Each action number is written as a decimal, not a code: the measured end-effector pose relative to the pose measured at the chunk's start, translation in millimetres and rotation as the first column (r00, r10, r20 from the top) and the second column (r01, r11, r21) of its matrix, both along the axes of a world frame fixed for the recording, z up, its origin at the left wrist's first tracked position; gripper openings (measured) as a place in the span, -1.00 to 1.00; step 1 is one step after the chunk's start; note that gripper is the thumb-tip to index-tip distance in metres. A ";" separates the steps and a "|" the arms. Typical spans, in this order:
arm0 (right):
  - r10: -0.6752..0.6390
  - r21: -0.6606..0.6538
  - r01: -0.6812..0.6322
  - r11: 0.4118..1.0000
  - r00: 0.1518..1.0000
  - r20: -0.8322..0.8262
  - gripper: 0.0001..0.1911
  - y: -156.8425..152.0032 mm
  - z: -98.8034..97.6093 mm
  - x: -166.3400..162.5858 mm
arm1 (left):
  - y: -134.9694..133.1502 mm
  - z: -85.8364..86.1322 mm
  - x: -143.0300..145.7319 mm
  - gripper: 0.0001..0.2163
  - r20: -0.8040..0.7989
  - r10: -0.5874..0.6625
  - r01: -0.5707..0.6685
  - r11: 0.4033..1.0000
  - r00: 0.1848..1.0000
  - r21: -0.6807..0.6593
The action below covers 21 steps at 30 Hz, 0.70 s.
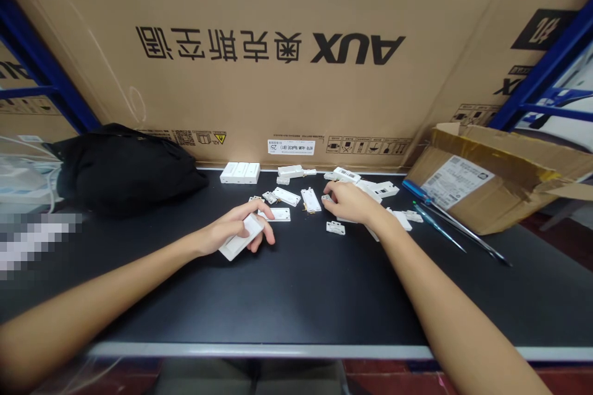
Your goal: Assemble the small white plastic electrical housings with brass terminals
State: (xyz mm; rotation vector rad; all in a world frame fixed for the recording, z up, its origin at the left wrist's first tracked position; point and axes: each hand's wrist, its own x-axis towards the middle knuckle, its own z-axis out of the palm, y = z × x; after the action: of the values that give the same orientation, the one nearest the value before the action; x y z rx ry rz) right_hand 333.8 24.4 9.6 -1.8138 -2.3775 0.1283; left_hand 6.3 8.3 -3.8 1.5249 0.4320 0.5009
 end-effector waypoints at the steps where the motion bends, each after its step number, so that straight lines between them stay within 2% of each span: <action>1: 0.004 -0.005 -0.004 1.000 1.000 0.001 -0.70 0.2 -0.2 0.4 | -0.6 1.0 -0.8 -0.60 -0.016 0.006 -0.005 0.999 1.000 0.039; 4: 0.012 -0.012 -0.012 1.000 1.000 0.002 -0.72 0.5 -0.6 1.1 | -2.4 5.5 -3.0 -0.67 -0.104 0.024 -0.002 0.979 0.994 0.206; 8: 0.007 -0.017 -0.007 1.000 1.000 0.004 -0.73 0.0 -0.1 1.2 | -1.8 10.2 -5.5 -0.78 -0.213 0.074 0.018 0.917 0.974 0.399; 13: 0.002 -0.025 -0.002 1.000 1.000 0.004 -0.72 -1.9 2.3 -0.1 | 0.6 9.2 -7.0 -0.78 -0.336 0.208 0.039 0.798 0.919 0.601; 15: 0.003 -0.028 -0.003 1.000 1.000 0.003 -0.72 -2.5 3.0 -0.8 | -0.2 8.9 -6.3 -0.75 -0.358 0.243 0.053 0.759 0.902 0.649; 18: 0.003 -0.034 -0.003 0.999 1.000 0.003 -0.72 -3.0 3.6 -1.3 | -1.0 9.7 -5.9 -0.74 -0.367 0.241 0.076 0.738 0.899 0.671; 20: 0.005 -0.037 -0.005 0.999 1.000 0.004 -0.71 -3.0 3.8 -0.9 | 2.7 9.5 -8.7 -0.73 -0.341 0.222 0.065 0.748 0.914 0.661; 21: 0.007 -0.038 -0.007 0.999 1.000 0.005 -0.70 -3.0 3.8 -0.6 | 6.6 8.8 -11.4 -0.71 -0.294 0.223 0.016 0.772 0.929 0.635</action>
State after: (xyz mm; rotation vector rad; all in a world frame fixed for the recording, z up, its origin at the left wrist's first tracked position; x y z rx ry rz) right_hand 333.2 21.4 13.4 -1.8244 -2.4010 0.1710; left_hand -5.0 14.9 5.1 2.2786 0.6787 0.4811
